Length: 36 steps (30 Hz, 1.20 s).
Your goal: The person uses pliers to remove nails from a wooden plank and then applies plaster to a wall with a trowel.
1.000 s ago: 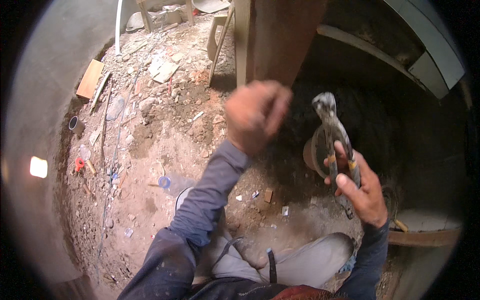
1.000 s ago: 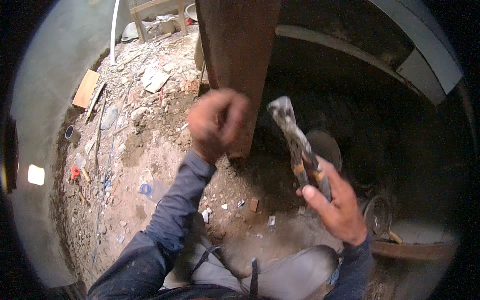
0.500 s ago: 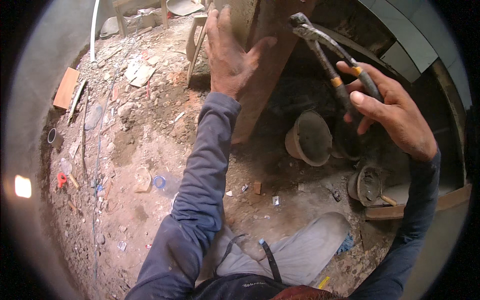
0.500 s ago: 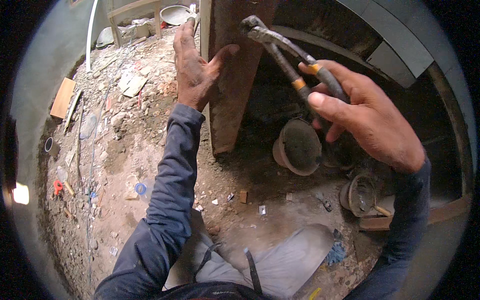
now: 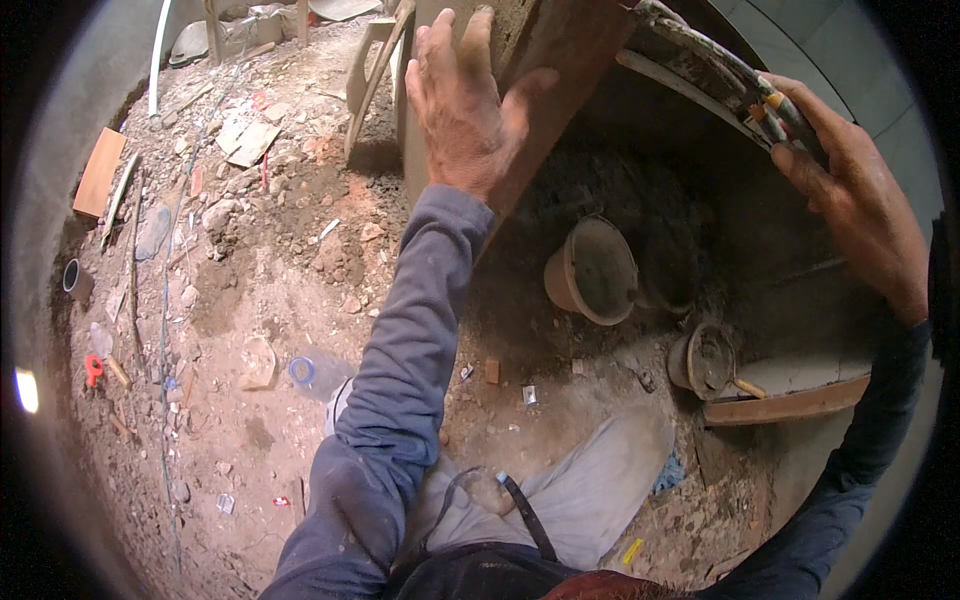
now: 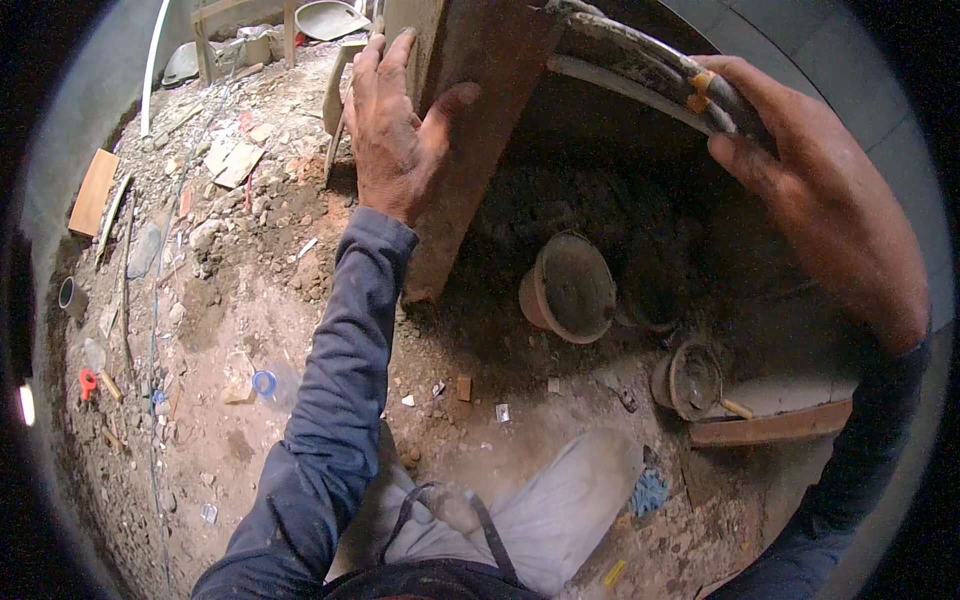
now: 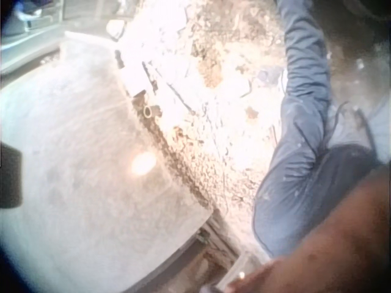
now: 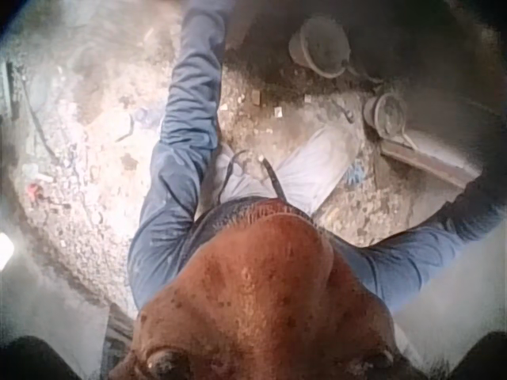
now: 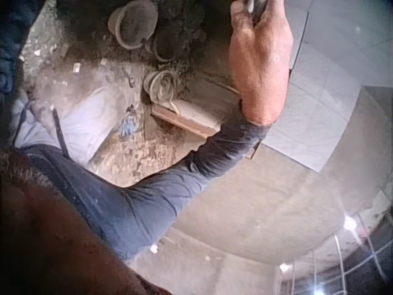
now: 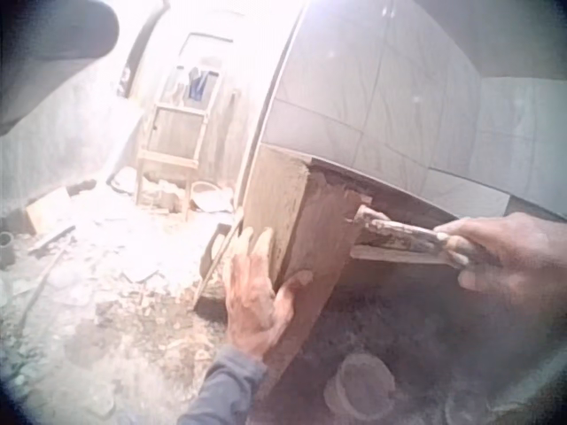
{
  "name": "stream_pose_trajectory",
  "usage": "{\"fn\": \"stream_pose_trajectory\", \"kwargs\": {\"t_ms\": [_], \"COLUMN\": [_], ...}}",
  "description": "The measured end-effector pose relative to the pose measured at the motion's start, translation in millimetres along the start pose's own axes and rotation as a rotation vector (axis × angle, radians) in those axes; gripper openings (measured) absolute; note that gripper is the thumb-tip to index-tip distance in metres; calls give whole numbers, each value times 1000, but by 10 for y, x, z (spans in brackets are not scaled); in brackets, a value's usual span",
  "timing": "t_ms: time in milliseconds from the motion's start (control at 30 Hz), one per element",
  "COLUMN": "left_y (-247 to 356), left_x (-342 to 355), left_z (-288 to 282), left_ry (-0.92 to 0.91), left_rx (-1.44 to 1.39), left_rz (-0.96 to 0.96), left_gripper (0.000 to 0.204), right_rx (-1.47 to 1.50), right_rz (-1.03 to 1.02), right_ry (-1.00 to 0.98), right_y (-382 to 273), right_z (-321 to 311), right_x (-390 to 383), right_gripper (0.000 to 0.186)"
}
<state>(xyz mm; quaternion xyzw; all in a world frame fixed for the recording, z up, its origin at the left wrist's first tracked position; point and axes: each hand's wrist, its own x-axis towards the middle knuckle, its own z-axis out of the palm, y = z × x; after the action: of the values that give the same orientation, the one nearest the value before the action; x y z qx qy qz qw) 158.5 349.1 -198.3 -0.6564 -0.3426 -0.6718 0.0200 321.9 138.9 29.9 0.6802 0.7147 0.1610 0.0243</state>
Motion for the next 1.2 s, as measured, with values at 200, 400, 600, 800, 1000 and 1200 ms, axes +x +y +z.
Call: {"fn": "stream_pose_trajectory", "kwargs": {"t_ms": [200, 400, 600, 800, 1000, 1200], "left_y": [-42, -17, -53, -40, -27, 114], "left_x": [-7, -27, 15, -14, -14, -59], "left_z": [16, 26, 7, 24, 1, -52], "left_ry": [13, 4, 9, 22, 15, 101], "left_rx": [-25, -109, -173, -179, -137, -69], "left_rz": [-80, -97, -49, -72, -51, -79], "left_gripper": [79, 78, 72, 76, 82, 74], "right_rx": [-62, 120, -111, -68, -76, -166], "right_rz": [-2, -5, 50, -29, -96, -223], "right_ry": [-13, -56, 25, -18, 48, 204], "right_y": [-224, -139, -392, -277, 141, 351], "right_z": [-103, -107, -86, -88, 89, 276], "right_x": [172, 272, 244, 306, 322, 301], "right_gripper": [46, 46, 44, 43, 45, 47]}}
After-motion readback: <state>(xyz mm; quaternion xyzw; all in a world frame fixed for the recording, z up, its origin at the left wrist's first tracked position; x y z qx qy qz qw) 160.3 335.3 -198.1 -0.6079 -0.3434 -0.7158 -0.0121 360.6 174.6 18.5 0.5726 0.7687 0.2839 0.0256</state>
